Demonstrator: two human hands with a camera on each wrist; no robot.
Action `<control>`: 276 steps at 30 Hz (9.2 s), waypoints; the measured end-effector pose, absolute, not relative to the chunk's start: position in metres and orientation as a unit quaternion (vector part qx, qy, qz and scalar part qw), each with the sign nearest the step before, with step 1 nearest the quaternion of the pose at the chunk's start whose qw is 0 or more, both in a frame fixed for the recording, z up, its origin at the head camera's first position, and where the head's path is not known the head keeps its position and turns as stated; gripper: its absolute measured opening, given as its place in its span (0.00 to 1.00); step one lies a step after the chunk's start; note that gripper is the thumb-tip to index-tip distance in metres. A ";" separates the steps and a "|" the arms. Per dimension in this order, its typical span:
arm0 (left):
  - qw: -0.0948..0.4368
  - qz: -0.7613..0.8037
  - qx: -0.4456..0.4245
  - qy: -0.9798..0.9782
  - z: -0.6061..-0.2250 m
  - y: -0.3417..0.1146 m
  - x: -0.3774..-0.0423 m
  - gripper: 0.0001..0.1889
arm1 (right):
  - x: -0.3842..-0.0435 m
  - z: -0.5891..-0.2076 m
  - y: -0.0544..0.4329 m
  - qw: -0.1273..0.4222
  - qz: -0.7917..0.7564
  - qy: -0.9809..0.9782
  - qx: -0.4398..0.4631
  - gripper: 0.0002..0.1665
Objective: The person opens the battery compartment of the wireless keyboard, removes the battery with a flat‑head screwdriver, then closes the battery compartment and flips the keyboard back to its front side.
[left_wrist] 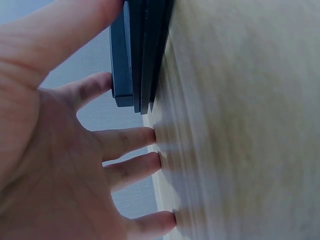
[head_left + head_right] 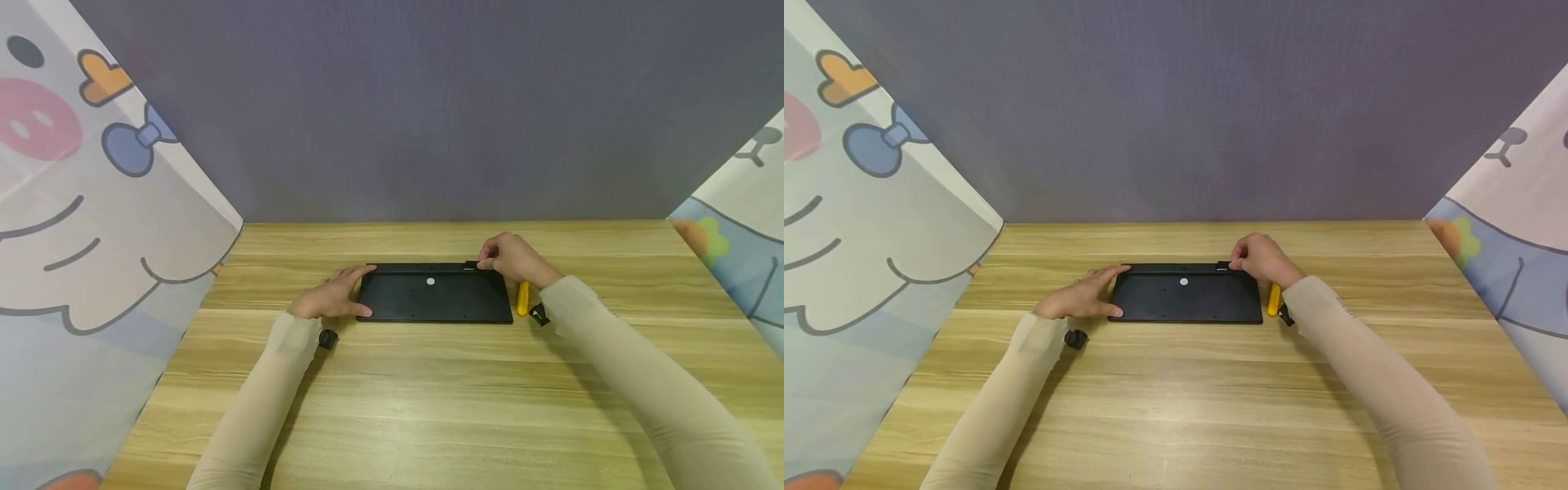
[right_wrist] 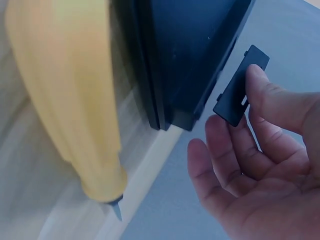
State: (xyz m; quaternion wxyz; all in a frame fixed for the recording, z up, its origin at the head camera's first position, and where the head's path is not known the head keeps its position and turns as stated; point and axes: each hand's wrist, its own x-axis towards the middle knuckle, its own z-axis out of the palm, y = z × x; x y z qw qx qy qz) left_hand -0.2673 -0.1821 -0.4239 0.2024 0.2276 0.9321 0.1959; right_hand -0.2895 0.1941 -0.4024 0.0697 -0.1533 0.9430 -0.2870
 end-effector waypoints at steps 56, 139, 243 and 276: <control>0.200 0.193 0.235 0.931 -0.421 -0.180 -0.265 0.50 | -0.336 -0.407 0.227 0.148 -0.262 0.952 -0.060 0.07; 0.206 0.183 0.245 0.929 -0.427 -0.187 -0.269 0.48 | -0.217 -0.386 0.253 -0.103 -0.272 0.933 -0.210 0.09; 0.203 0.181 0.245 0.931 -0.426 -0.186 -0.269 0.48 | -0.258 -0.381 0.223 -0.143 -0.326 0.924 -0.141 0.18; 0.204 0.179 0.253 0.929 -0.425 -0.188 -0.272 0.48 | -0.262 -0.400 0.247 -0.130 -0.341 0.927 -0.089 0.24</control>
